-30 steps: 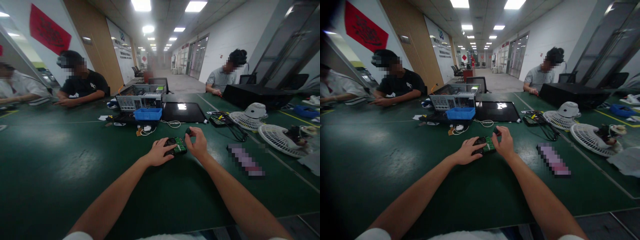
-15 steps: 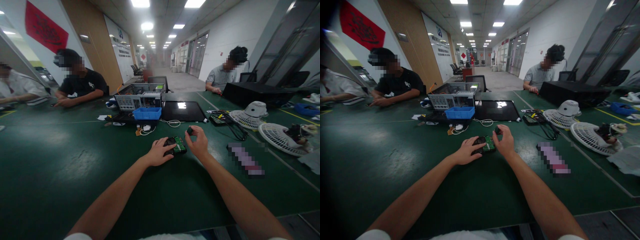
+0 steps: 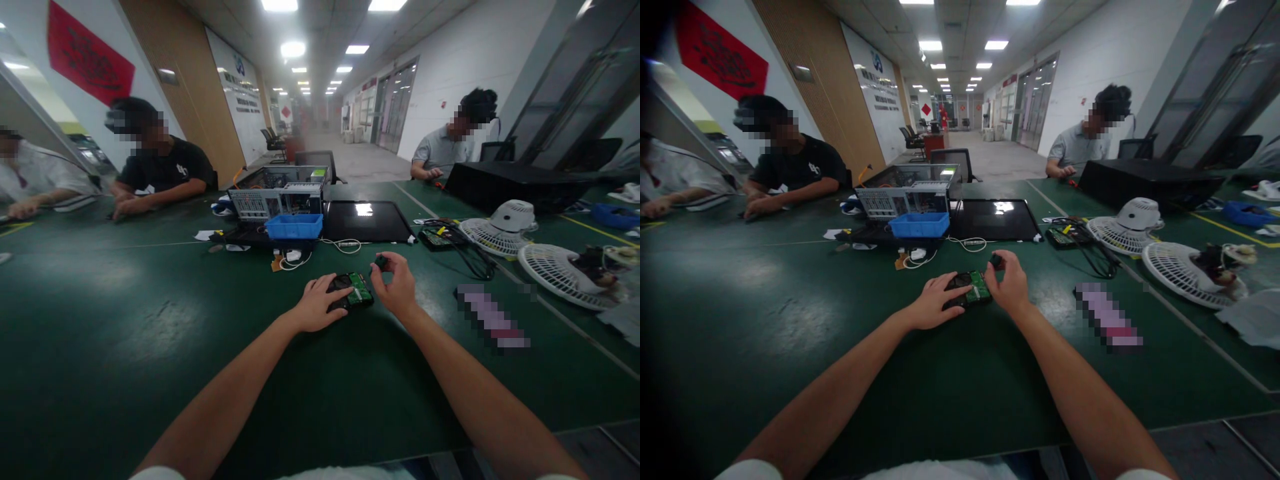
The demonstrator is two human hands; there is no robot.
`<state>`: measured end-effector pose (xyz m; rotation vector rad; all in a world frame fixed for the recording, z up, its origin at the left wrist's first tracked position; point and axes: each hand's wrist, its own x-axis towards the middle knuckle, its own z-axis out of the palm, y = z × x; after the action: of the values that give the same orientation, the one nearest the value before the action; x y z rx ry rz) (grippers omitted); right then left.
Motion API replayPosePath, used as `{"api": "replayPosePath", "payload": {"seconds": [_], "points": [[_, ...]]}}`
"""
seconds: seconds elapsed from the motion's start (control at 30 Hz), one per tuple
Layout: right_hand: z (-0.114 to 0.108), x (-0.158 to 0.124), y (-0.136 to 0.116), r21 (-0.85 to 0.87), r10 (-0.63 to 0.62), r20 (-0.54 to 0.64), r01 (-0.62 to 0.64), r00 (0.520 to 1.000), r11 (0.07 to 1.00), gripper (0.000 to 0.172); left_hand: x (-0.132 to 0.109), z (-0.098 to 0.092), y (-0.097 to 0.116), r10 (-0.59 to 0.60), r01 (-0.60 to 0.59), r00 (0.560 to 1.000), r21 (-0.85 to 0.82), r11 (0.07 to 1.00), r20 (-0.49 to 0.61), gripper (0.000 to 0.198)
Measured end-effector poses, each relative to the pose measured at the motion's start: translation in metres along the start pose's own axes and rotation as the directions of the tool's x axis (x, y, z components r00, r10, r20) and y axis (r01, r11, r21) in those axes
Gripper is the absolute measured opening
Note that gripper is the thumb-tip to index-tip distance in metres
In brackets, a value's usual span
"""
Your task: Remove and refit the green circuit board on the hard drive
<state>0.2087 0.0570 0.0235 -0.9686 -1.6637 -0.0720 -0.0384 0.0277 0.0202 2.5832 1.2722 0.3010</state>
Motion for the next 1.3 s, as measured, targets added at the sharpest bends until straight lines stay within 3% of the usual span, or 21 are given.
{"api": "replayPosePath", "payload": {"seconds": [0.23,0.47,0.6,0.73,0.87,1.07,1.3], "points": [[-0.0043,0.0039,-0.0049,-0.054,-0.066,0.001,0.066,0.998,0.996,0.037,0.0002,0.0003,-0.0010,0.002,-0.002,1.000,-0.005,1.000,0.008,0.062],[-0.0049,0.0028,-0.0023,0.025,-0.020,0.044,0.019,0.999,1.000,0.037,-0.0004,-0.0006,-0.0013,0.015,-0.014,1.000,-0.021,1.000,0.004,0.062],[-0.0028,0.0018,-0.0007,-0.016,0.016,0.005,-0.016,1.000,1.000,0.039,-0.0011,-0.0022,-0.0005,0.009,-0.009,1.000,-0.015,1.000,0.008,0.061],[-0.0042,0.0039,-0.0010,-0.077,-0.029,-0.007,0.028,1.000,0.997,0.039,-0.0012,-0.0019,-0.0007,0.010,-0.010,1.000,-0.011,1.000,0.009,0.062],[-0.0066,0.0058,-0.0021,-0.037,-0.083,0.034,0.084,0.996,0.996,0.035,0.0001,0.0007,-0.0020,0.005,-0.005,1.000,-0.006,1.000,0.005,0.062],[-0.0007,0.0029,-0.0009,0.060,-0.050,-0.009,0.050,0.999,0.997,0.040,-0.0002,0.0017,-0.0026,0.022,-0.022,1.000,0.001,1.000,-0.006,0.062],[-0.0011,0.0043,-0.0008,0.001,-0.074,-0.029,0.074,0.997,0.997,0.036,-0.0012,0.0000,-0.0020,0.019,-0.019,1.000,-0.005,1.000,-0.006,0.062]]}}
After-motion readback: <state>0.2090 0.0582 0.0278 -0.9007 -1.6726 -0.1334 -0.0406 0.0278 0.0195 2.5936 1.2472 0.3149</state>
